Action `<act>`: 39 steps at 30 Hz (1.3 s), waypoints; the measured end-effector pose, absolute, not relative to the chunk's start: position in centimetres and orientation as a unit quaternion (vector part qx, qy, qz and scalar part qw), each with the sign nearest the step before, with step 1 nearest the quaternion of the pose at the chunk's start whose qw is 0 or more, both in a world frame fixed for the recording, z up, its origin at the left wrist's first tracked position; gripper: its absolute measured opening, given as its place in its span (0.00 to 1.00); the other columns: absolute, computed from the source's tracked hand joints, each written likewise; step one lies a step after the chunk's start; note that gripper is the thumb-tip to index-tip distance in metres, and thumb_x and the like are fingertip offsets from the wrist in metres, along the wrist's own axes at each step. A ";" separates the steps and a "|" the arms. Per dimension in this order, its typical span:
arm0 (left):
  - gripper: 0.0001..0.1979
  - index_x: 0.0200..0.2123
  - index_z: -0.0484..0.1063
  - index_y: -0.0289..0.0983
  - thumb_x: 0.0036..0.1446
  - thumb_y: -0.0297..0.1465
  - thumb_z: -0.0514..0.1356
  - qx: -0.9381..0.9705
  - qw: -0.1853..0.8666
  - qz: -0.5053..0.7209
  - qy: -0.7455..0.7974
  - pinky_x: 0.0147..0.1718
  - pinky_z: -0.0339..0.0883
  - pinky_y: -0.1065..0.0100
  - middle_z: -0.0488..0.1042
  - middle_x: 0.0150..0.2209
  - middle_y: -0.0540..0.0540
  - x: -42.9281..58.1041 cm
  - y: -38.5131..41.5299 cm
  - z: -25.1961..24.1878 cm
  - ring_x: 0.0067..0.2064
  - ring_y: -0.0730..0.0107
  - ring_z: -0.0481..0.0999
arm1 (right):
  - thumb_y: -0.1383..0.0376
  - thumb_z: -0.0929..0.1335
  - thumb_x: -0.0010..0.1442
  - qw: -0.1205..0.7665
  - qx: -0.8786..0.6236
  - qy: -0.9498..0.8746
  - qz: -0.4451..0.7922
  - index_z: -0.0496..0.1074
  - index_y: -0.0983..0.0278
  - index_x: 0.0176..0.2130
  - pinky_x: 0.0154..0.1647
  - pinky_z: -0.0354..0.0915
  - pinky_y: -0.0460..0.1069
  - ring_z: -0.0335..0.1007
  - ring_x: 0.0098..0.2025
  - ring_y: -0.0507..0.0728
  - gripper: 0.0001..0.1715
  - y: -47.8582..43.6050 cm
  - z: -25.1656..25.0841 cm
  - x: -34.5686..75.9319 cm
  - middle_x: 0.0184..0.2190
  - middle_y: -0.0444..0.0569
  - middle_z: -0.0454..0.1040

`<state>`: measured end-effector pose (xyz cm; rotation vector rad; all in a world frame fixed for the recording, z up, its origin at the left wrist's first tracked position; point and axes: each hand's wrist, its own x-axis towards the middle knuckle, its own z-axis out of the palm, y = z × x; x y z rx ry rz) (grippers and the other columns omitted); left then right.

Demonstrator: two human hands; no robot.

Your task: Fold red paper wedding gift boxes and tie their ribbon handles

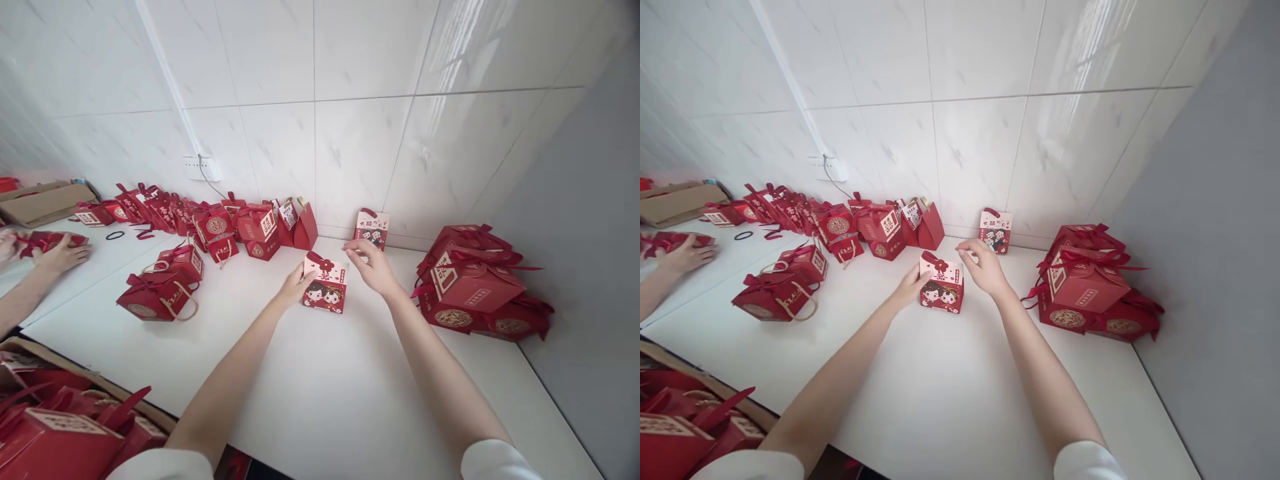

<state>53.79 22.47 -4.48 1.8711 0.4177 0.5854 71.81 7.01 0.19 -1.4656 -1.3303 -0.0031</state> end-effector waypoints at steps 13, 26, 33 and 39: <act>0.30 0.65 0.52 0.41 0.66 0.50 0.45 0.830 0.478 0.239 0.158 0.58 0.63 0.60 0.70 0.58 0.40 54.7 20.8 -9.0 0.58 0.58 0.70 | 0.72 0.60 0.66 0.372 -0.633 -0.678 -0.043 0.78 0.61 0.44 0.41 0.70 0.52 0.77 0.42 0.58 0.19 7.6 2.5 68.4 0.44 0.48 0.79; 0.28 0.63 0.57 0.37 0.67 0.47 0.46 0.863 0.436 0.233 0.101 0.57 0.62 0.58 0.70 0.57 0.38 55.3 20.4 -9.4 0.58 0.57 0.70 | 0.71 0.60 0.65 0.355 -0.647 -0.675 0.000 0.77 0.61 0.43 0.43 0.67 0.49 0.76 0.43 0.56 0.18 6.8 2.8 68.0 0.43 0.46 0.80; 0.28 0.63 0.57 0.36 0.67 0.46 0.47 0.867 0.426 0.241 0.091 0.58 0.60 0.59 0.69 0.58 0.38 55.3 20.2 -9.3 0.59 0.57 0.69 | 0.70 0.60 0.65 0.304 -0.684 -0.662 0.020 0.67 0.61 0.50 0.32 0.60 0.46 0.73 0.32 0.54 0.16 5.9 3.8 67.5 0.38 0.45 0.79; 0.25 0.59 0.62 0.37 0.66 0.46 0.48 0.878 0.402 0.236 0.112 0.49 0.66 0.59 0.74 0.52 0.40 55.2 20.4 -9.4 0.51 0.56 0.74 | 0.66 0.59 0.69 0.270 -0.688 -0.673 -0.018 0.72 0.61 0.48 0.38 0.61 0.48 0.76 0.40 0.57 0.15 6.3 3.5 67.0 0.39 0.50 0.79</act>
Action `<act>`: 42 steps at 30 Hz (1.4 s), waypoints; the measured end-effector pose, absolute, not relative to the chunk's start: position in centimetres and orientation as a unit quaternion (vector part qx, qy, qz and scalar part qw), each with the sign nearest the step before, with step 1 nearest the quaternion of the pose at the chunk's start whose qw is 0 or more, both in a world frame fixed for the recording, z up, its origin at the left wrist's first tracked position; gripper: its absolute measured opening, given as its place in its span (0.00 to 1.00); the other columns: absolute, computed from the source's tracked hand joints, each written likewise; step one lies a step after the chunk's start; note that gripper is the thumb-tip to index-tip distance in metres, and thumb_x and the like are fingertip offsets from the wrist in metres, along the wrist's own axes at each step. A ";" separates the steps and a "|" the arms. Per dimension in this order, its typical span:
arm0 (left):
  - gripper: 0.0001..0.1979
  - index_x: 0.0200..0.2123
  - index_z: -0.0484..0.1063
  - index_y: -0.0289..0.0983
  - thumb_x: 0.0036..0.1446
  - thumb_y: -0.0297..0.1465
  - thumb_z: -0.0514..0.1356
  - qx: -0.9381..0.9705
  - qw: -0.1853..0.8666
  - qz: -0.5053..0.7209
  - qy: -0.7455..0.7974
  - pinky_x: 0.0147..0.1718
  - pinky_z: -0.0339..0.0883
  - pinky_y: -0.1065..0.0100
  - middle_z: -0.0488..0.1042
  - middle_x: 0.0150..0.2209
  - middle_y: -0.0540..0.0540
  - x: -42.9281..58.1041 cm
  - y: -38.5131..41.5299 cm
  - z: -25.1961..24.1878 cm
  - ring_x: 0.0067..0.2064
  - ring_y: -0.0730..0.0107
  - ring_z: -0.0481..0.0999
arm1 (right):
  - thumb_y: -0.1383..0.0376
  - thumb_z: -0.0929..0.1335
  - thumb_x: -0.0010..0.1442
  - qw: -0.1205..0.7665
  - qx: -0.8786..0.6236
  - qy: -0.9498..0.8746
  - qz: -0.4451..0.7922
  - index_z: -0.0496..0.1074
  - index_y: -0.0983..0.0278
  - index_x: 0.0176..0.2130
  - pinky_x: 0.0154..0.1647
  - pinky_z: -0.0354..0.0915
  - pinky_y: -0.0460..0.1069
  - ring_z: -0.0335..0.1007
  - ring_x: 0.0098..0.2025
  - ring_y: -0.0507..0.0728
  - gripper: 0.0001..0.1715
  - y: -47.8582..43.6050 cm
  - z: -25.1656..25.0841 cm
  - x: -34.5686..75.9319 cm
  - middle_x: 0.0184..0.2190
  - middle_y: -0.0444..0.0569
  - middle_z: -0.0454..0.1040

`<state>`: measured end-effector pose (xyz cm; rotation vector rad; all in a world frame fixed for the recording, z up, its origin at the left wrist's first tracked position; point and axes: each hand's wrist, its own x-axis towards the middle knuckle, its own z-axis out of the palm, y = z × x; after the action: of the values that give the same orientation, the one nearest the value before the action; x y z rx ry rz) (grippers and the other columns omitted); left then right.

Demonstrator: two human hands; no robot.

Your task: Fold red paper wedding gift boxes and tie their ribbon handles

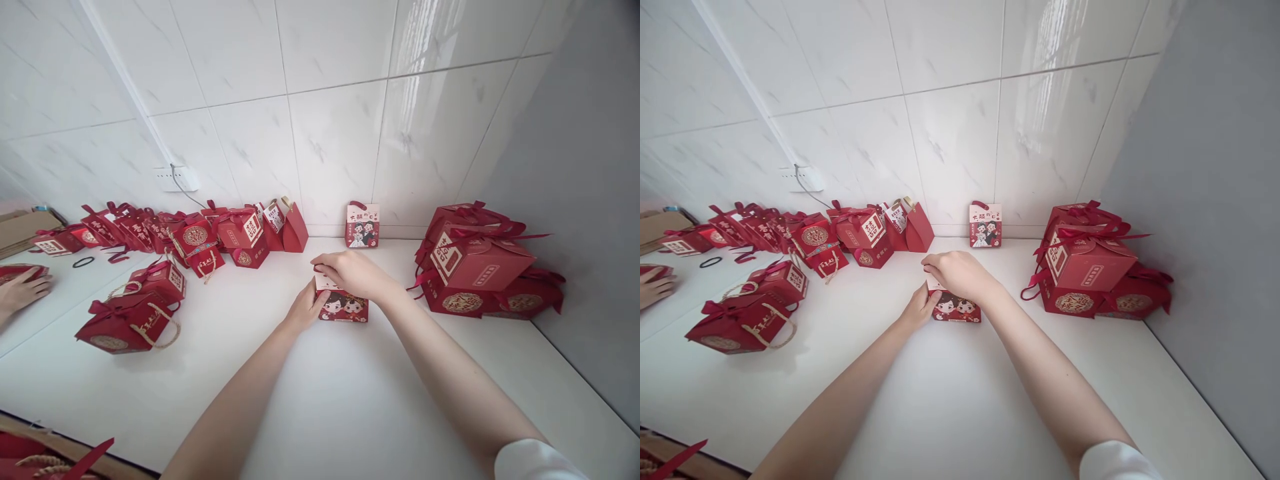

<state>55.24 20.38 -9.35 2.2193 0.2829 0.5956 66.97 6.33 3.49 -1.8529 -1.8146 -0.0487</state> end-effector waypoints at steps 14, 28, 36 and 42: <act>0.23 0.58 0.62 0.38 0.66 0.44 0.51 0.893 0.362 0.248 0.101 0.49 0.67 0.59 0.74 0.51 0.41 55.2 20.4 -9.4 0.51 0.58 0.75 | 0.68 0.65 0.64 0.272 -0.680 -0.681 0.029 0.65 0.60 0.60 0.40 0.66 0.48 0.76 0.47 0.58 0.25 5.7 3.3 67.9 0.46 0.49 0.79; 0.23 0.57 0.64 0.38 0.64 0.43 0.52 0.908 0.322 0.243 0.113 0.44 0.68 0.62 0.76 0.48 0.42 55.2 20.3 -9.3 0.46 0.58 0.77 | 0.71 0.63 0.64 0.313 -0.650 -0.692 0.019 0.77 0.63 0.46 0.36 0.63 0.47 0.75 0.36 0.55 0.16 6.5 2.6 68.1 0.39 0.48 0.81; 0.22 0.51 0.68 0.37 0.63 0.46 0.53 0.873 0.393 0.262 0.124 0.41 0.69 0.65 0.77 0.46 0.43 55.6 20.3 -9.3 0.44 0.60 0.77 | 0.66 0.66 0.64 0.321 -0.678 -0.661 0.031 0.67 0.62 0.58 0.42 0.67 0.49 0.76 0.44 0.57 0.22 6.0 3.1 68.6 0.43 0.50 0.80; 0.25 0.50 0.69 0.37 0.63 0.50 0.50 0.734 0.545 0.327 0.238 0.48 0.69 0.62 0.77 0.48 0.43 56.4 22.0 -9.8 0.48 0.60 0.76 | 0.59 0.65 0.66 0.348 -0.697 -0.627 -0.005 0.75 0.62 0.44 0.46 0.68 0.51 0.75 0.44 0.57 0.13 1.9 6.9 70.1 0.42 0.49 0.79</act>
<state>56.37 22.00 -9.84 1.7425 0.5651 0.7767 70.08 1.88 6.85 -1.8075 -1.6267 -0.0122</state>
